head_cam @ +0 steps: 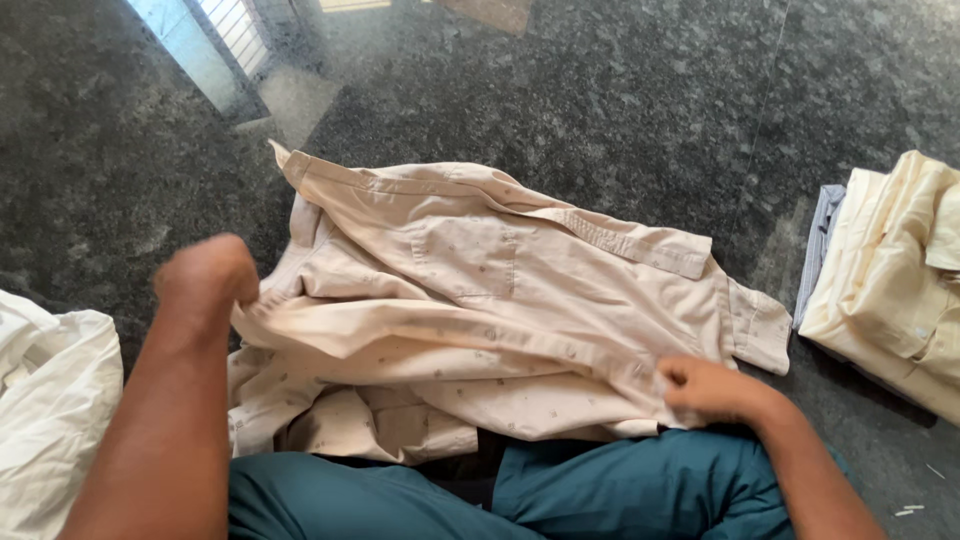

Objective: The person folds a light-colored shirt on the floor, buttoning it, smoothing the fabric, and folding it into a compact rectangle. They then place it on a stack and begin folding another shirt from a pile of laundry.

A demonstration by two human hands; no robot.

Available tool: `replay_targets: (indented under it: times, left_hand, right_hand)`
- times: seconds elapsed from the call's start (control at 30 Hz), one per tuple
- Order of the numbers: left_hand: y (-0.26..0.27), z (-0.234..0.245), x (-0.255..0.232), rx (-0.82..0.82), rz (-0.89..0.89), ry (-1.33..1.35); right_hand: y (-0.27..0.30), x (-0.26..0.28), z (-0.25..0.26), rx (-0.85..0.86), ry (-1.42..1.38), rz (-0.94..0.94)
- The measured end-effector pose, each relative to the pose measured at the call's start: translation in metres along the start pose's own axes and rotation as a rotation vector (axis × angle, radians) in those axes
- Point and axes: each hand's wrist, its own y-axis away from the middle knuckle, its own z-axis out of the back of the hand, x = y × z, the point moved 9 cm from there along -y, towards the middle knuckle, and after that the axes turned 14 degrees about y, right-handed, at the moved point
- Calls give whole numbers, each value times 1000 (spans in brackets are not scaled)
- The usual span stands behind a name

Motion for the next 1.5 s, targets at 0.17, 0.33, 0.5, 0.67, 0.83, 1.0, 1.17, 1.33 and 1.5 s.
replay_targets:
  times: [0.17,0.33,0.5,0.67,0.83,1.0,1.17,1.33,1.5]
  left_hand:
    - [-17,-7,-38,-131,-331,278]
    - [-38,-12,-63,-238,-505,665]
    - [-45,-23,-69,-150,-475,752]
    - [-45,-21,-73,-41,-433,896]
    - [-29,61,-65,-485,-544,1448]
    - [21,125,-54,-1318,-1073,1365]
    - [-5,85,-68,-1289,-1033,774]
    - [-47,5,-79,-559,-686,706]
    - [-31,-41,-87,-288,-501,345]
  right_hand:
    - [0,7,54,-394,50,-36]
    - [28,62,113,-955,214,-1]
    - [21,148,115,-1139,488,240]
    - [-33,168,133,-921,546,-47]
    - [-26,196,220,-1113,415,27]
    - [64,238,305,-1727,303,331]
    - [42,273,273,-1378,656,413]
    - [-26,236,180,-947,553,237]
    - [-77,226,142,-946,171,306]
